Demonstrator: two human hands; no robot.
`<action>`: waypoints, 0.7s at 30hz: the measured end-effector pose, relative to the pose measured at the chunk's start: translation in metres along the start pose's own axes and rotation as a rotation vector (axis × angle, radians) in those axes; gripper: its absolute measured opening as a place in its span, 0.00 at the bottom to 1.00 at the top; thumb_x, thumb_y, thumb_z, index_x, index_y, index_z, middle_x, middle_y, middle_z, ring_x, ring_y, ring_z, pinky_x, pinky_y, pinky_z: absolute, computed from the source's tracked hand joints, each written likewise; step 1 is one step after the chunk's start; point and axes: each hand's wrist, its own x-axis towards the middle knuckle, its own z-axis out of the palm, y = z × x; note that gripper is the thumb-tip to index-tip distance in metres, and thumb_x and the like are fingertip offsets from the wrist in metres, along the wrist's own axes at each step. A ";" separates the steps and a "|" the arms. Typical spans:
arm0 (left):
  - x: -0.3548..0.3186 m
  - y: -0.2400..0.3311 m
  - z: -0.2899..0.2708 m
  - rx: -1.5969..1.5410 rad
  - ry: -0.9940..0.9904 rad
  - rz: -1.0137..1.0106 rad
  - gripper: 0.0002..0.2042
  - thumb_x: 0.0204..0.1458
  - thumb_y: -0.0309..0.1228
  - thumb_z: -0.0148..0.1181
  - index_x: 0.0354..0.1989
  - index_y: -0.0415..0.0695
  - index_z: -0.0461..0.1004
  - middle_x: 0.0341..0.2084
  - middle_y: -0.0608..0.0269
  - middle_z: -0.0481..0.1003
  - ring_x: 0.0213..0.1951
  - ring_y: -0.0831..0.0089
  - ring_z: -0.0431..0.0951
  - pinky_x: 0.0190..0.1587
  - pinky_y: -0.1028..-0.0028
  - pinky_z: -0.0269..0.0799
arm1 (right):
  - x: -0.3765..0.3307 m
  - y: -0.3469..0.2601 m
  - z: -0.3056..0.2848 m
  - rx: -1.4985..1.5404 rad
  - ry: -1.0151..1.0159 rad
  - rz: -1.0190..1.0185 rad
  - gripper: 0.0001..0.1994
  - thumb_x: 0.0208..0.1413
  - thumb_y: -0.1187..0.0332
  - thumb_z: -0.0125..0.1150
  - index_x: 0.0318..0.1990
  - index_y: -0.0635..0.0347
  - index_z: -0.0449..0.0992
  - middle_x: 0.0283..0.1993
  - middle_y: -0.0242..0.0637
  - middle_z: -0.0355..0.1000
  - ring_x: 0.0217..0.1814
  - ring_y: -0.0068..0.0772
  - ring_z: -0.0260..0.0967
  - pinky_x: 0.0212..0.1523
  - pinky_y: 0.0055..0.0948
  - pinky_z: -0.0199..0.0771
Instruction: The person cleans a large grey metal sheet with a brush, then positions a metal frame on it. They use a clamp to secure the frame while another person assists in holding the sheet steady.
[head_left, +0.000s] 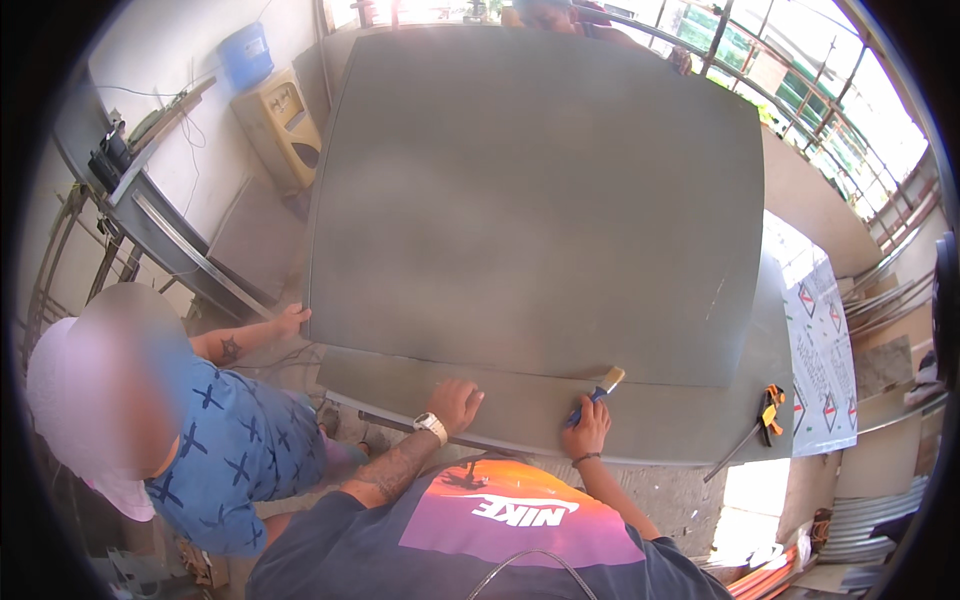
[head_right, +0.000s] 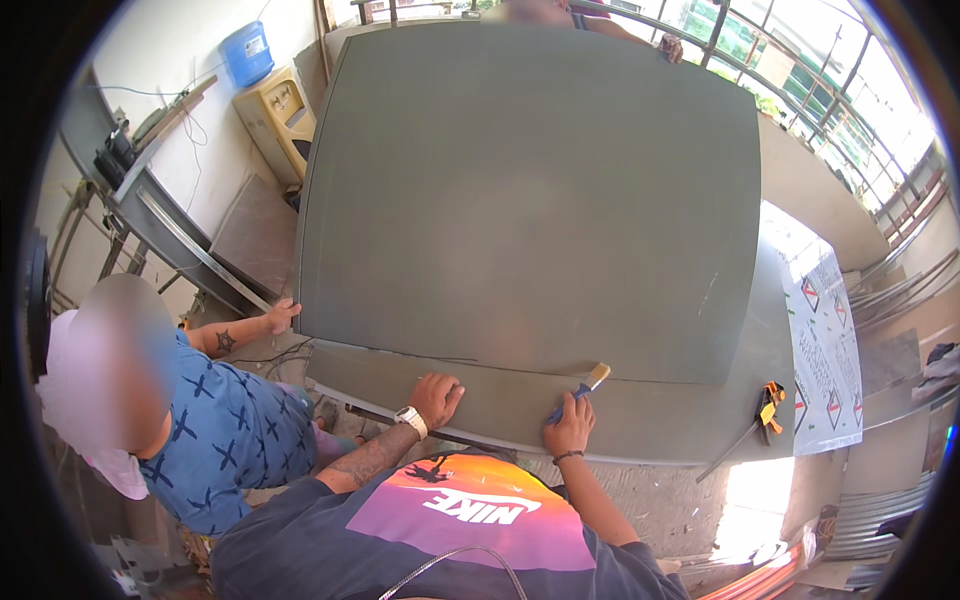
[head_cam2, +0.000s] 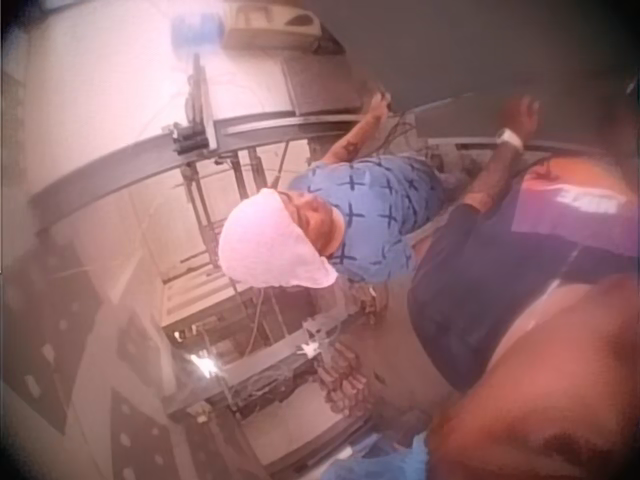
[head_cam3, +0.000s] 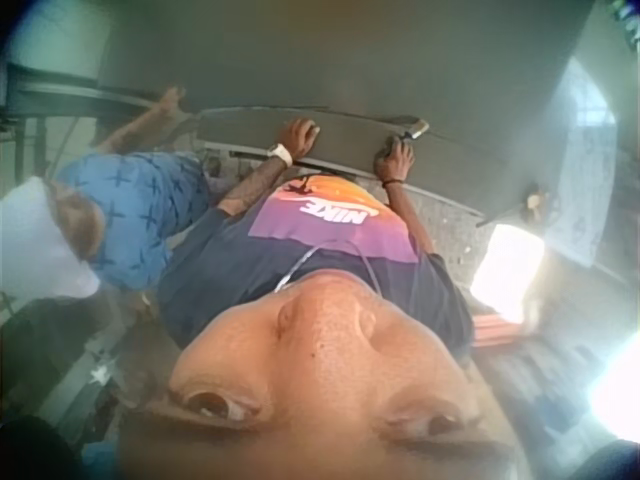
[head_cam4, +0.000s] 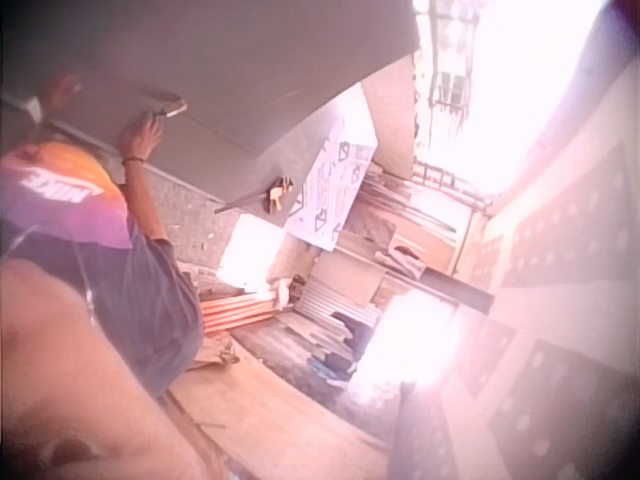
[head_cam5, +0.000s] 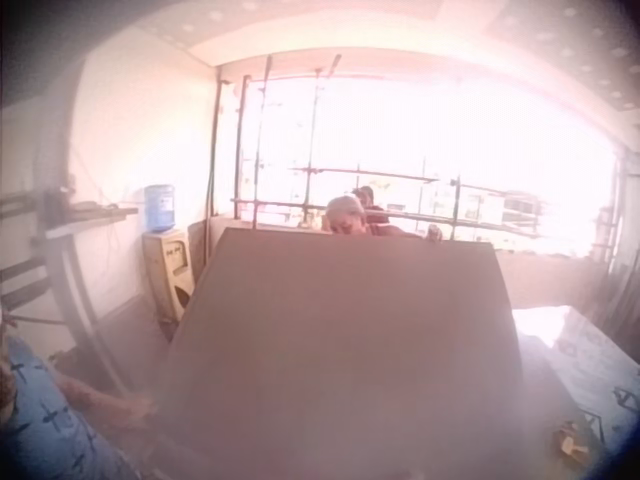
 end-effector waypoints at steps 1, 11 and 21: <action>-0.001 -0.002 0.002 0.005 0.012 0.007 0.09 0.57 0.38 0.58 0.35 0.45 0.74 0.30 0.55 0.75 0.37 0.51 0.73 0.41 0.55 0.69 | 0.000 -0.001 0.000 0.009 0.002 -0.003 0.22 0.49 0.73 0.56 0.55 0.54 0.70 0.59 0.47 0.67 0.66 0.55 0.59 0.64 0.51 0.57; -0.002 0.004 0.004 -0.008 0.027 0.029 0.09 0.57 0.37 0.58 0.35 0.45 0.74 0.30 0.55 0.75 0.36 0.52 0.73 0.40 0.55 0.69 | -0.003 0.007 -0.002 0.013 0.008 0.001 0.23 0.48 0.74 0.55 0.55 0.53 0.70 0.58 0.48 0.68 0.65 0.55 0.60 0.64 0.51 0.57; -0.006 0.022 0.020 0.035 0.037 0.037 0.09 0.57 0.38 0.57 0.35 0.45 0.74 0.30 0.56 0.75 0.36 0.52 0.73 0.40 0.55 0.69 | -0.007 0.031 -0.006 0.036 -0.010 0.008 0.24 0.47 0.74 0.56 0.56 0.54 0.70 0.59 0.49 0.67 0.66 0.55 0.59 0.65 0.52 0.57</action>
